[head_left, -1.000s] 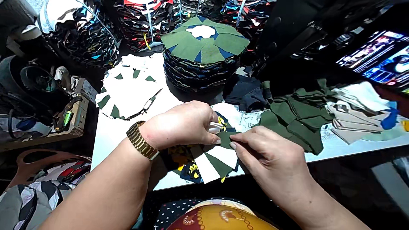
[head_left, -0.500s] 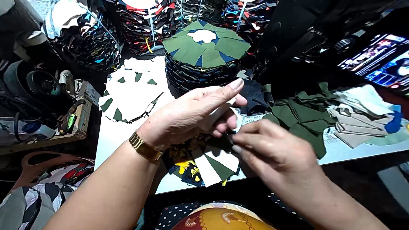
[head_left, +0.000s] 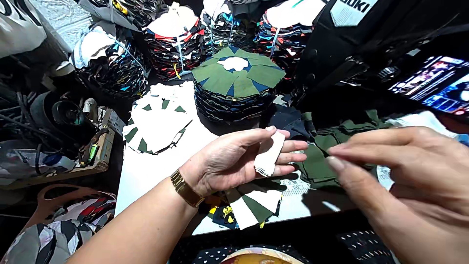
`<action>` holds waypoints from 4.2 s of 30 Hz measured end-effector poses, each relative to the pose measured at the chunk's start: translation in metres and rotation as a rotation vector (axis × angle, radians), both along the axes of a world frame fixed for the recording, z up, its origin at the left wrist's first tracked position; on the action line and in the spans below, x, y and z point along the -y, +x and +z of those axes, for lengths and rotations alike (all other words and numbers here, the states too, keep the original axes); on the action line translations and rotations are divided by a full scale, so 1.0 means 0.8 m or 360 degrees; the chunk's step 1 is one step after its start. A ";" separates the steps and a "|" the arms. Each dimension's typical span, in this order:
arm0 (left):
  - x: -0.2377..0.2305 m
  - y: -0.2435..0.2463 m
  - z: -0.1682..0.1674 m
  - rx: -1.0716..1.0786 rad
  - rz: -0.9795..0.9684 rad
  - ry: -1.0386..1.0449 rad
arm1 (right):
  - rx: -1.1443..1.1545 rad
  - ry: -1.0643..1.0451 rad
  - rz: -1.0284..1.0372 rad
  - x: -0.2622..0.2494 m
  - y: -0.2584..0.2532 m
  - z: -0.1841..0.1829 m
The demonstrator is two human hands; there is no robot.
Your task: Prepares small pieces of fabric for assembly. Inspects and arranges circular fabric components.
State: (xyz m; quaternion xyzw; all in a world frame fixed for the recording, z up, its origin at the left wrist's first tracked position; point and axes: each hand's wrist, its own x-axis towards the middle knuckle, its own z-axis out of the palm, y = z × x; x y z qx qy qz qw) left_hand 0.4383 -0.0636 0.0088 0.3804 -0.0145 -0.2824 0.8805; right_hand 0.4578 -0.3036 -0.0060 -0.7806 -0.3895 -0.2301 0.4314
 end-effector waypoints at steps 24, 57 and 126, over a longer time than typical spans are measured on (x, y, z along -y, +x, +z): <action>0.007 -0.005 -0.001 -0.0093 -0.0040 0.0009 | 0.0140 -0.0222 0.0224 -0.043 -0.007 -0.012; 0.012 -0.017 0.009 0.0095 0.0170 0.0410 | -0.0067 0.0074 0.0227 -0.029 0.012 -0.005; -0.010 0.004 0.000 0.1280 0.0148 0.1156 | -0.0919 0.0302 0.0482 -0.023 0.018 -0.006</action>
